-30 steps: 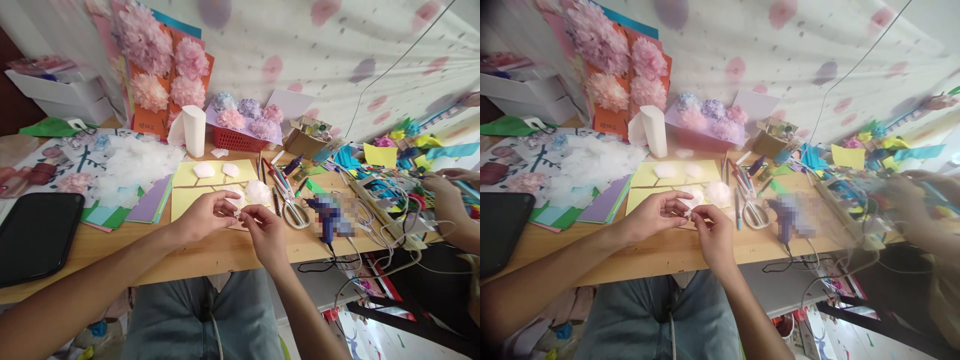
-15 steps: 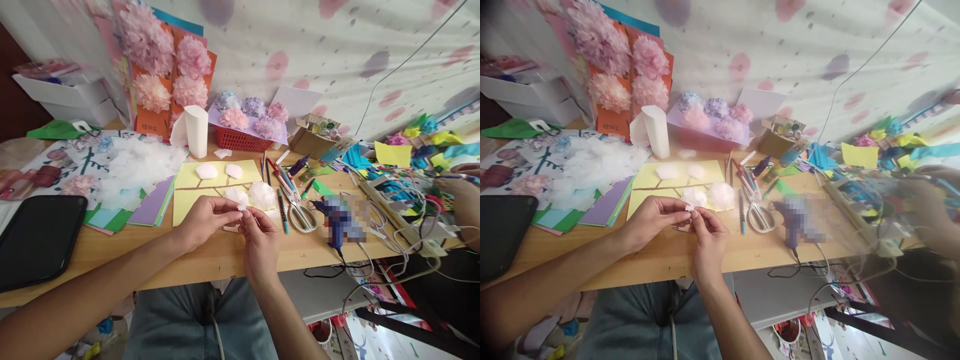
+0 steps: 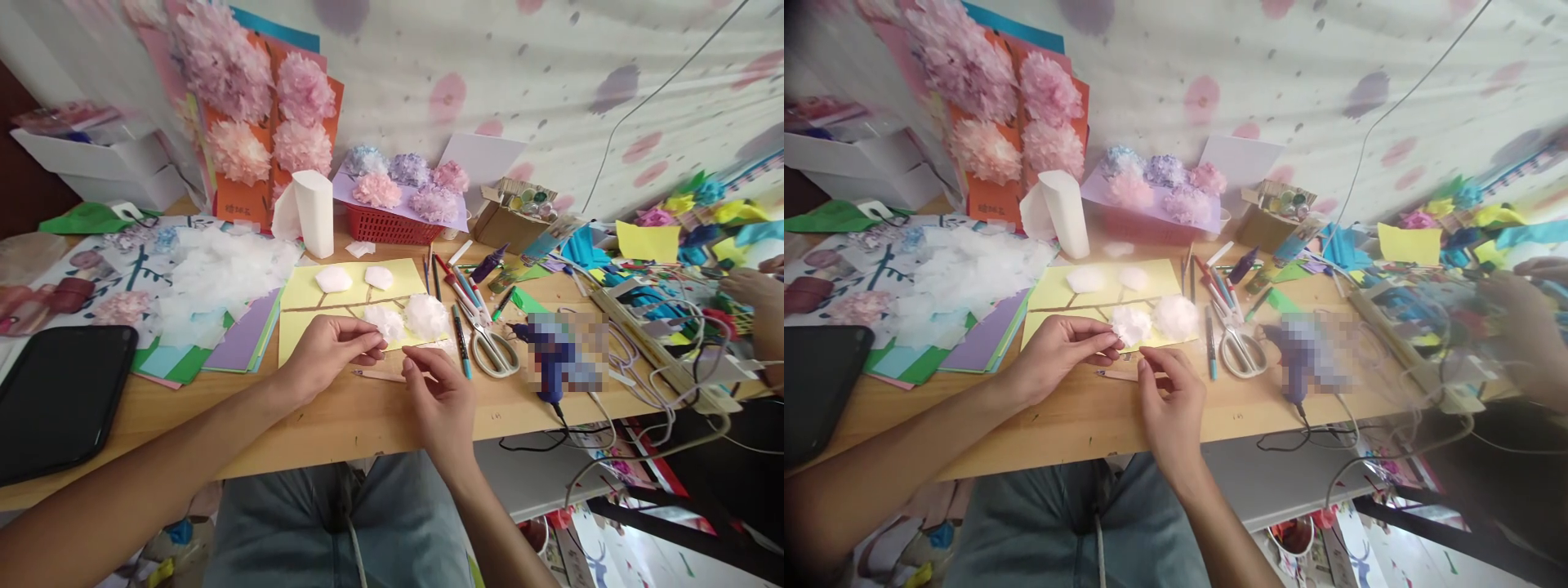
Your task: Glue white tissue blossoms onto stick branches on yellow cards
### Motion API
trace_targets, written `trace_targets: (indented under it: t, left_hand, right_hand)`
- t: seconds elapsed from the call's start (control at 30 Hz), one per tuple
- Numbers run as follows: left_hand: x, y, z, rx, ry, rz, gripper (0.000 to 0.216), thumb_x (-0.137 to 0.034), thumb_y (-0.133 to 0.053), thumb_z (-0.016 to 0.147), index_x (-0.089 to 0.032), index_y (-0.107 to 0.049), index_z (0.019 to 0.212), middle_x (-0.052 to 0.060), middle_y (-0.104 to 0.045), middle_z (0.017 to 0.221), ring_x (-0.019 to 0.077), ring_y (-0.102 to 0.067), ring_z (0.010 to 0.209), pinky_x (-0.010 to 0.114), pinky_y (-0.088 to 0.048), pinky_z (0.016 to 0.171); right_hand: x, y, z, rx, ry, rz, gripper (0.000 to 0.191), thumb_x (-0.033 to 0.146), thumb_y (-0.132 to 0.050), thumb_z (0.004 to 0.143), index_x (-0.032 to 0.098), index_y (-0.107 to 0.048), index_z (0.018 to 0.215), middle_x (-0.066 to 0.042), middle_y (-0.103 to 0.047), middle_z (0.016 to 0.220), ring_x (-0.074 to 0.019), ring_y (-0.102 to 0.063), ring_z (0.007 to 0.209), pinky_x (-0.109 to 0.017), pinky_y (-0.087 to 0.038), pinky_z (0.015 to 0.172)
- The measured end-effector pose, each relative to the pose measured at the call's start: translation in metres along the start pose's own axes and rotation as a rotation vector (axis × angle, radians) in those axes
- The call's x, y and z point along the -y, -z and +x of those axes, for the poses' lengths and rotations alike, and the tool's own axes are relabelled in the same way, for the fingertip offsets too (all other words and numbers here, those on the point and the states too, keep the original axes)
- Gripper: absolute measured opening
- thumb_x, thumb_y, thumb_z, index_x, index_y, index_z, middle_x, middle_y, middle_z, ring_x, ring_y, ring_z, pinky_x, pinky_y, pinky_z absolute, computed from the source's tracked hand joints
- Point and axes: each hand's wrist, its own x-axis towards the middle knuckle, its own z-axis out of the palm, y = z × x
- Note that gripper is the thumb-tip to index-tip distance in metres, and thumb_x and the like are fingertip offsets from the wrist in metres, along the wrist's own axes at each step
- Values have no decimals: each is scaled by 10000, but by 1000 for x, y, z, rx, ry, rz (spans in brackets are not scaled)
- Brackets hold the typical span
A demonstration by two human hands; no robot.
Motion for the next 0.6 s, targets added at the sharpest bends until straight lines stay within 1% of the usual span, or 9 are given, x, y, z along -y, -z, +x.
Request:
trace_targets:
  t: [0.03, 0.1, 0.2, 0.23, 0.3, 0.37, 0.43, 0.5, 0.6]
  left_hand:
    - [1, 1, 1, -7, -27, 52, 287, -433, -762, 794, -153, -779, 856, 70, -778, 827, 204, -729, 784, 363, -630, 801]
    - [2, 4, 2, -33, -103, 179, 265, -417, -731, 821, -161, -783, 866, 68, -785, 852, 209, -731, 802, 358, -623, 813]
    - [2, 8, 3, -105, -210, 371, 233, -386, -693, 851, -182, -797, 891, 63, -797, 909, 222, -734, 844, 352, -613, 831]
    - [1, 9, 3, -130, -240, 421, 220, -375, -687, 854, -191, -800, 893, 59, -800, 922, 225, -735, 852, 349, -612, 833]
    - [0, 11, 3, -170, -283, 497, 198, -356, -675, 858, -208, -804, 886, 48, -803, 935, 227, -735, 858, 342, -609, 835]
    - [-2, 13, 4, -198, -308, 541, 190, -343, -668, 858, -214, -804, 884, 40, -805, 945, 227, -734, 865, 338, -606, 842]
    - [-2, 17, 7, -220, -310, 566, 200, -344, -660, 861, -212, -804, 902, 41, -806, 957, 227, -732, 870, 338, -603, 846]
    - [-2, 21, 9, -231, -310, 588, 209, -347, -655, 865, -209, -802, 919, 42, -805, 959, 221, -729, 853, 335, -599, 835]
    - [-3, 26, 12, -222, -312, 613, 220, -350, -644, 877, -209, -799, 942, 39, -803, 949, 202, -717, 804, 314, -592, 779]
  right_hand:
    - [-4, 6, 0, 30, 50, -105, 191, 315, -616, 942, 215, -738, 1048, -77, -694, 1024, -186, -670, 861, -302, -580, 679]
    - [-9, 17, 0, 122, 215, -364, 188, 259, -604, 943, 205, -718, 1082, -96, -704, 1059, -220, -666, 917, -355, -583, 756]
    - [-8, 25, 2, 340, 446, -757, 211, 150, -562, 952, 182, -703, 1105, -118, -712, 1074, -269, -629, 986, -411, -546, 829]
    - [-6, 25, 2, 413, 484, -856, 226, 117, -547, 950, 174, -699, 1107, -119, -711, 1056, -273, -618, 974, -412, -535, 824]
    - [2, 24, 3, 522, 506, -986, 243, 64, -544, 927, 165, -694, 1089, -113, -700, 992, -265, -599, 918, -397, -515, 795]
    - [8, 23, 4, 600, 487, -1039, 227, 30, -561, 889, 164, -694, 1014, -101, -678, 922, -257, -583, 869, -378, -499, 761]
    - [11, 24, 6, 633, 449, -1033, 210, 11, -545, 873, 171, -679, 904, -92, -658, 877, -249, -575, 840, -361, -485, 729]
    - [11, 28, 6, 600, 409, -976, 221, 9, -509, 886, 176, -651, 855, -92, -653, 884, -246, -582, 850, -354, -479, 724]
    - [11, 37, 5, 462, 332, -785, 196, 68, -471, 940, 191, -614, 886, -76, -662, 884, -231, -605, 846, -342, -477, 715]
